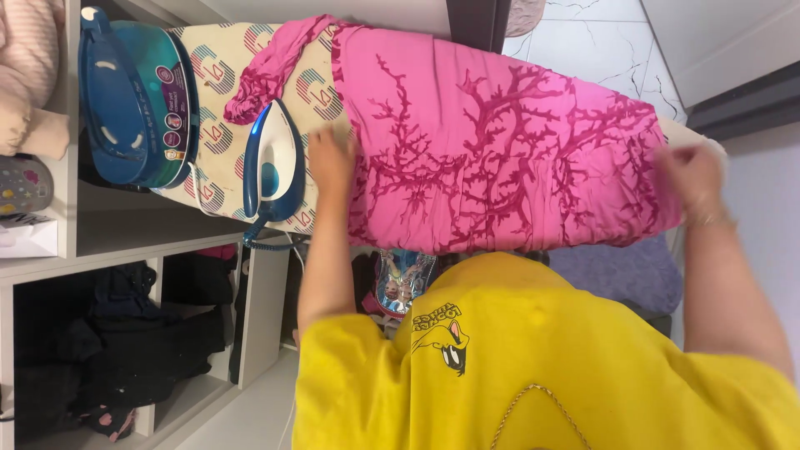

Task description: Ironing a pink patterned shirt on an ironing board.

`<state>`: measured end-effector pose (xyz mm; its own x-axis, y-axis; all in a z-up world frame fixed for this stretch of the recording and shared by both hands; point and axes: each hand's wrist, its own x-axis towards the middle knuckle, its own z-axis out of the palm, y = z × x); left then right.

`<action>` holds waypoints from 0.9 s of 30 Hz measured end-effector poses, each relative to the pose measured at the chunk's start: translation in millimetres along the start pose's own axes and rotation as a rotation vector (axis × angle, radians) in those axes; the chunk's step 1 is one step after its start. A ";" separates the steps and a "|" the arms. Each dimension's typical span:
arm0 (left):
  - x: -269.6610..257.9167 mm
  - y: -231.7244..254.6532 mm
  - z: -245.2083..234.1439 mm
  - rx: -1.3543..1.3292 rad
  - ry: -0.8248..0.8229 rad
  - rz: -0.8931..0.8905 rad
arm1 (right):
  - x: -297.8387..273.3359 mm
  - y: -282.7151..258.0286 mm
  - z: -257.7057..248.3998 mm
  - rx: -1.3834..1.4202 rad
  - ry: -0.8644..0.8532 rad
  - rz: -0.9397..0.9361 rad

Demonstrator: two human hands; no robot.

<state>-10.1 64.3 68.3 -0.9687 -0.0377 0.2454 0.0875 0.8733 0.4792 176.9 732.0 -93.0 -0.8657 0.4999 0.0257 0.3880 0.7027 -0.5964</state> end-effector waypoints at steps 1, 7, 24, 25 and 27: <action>-30.3 -2.8 -4.3 0.104 -0.033 -0.050 | -25.2 -11.4 -1.3 -0.085 -0.060 -0.015; -117.0 -68.5 22.9 -0.007 -0.008 -0.143 | -75.6 21.1 9.9 0.097 0.053 0.015; -63.0 -68.0 -118.6 0.389 0.254 0.115 | -141.9 -111.3 -30.2 -0.090 0.116 -0.447; -46.0 -67.5 -131.2 0.487 0.350 0.120 | -151.7 -152.8 -29.0 -0.053 -0.066 -0.564; -17.1 -84.6 -141.0 0.581 0.450 0.131 | -170.1 -207.7 -17.0 -0.009 -0.239 -0.676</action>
<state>31.9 -77.5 142.4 -0.7592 -0.0014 0.6509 -0.0616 0.9957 -0.0697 249.0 509.7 40.2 -0.9627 -0.1708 0.2099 -0.2563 0.8242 -0.5050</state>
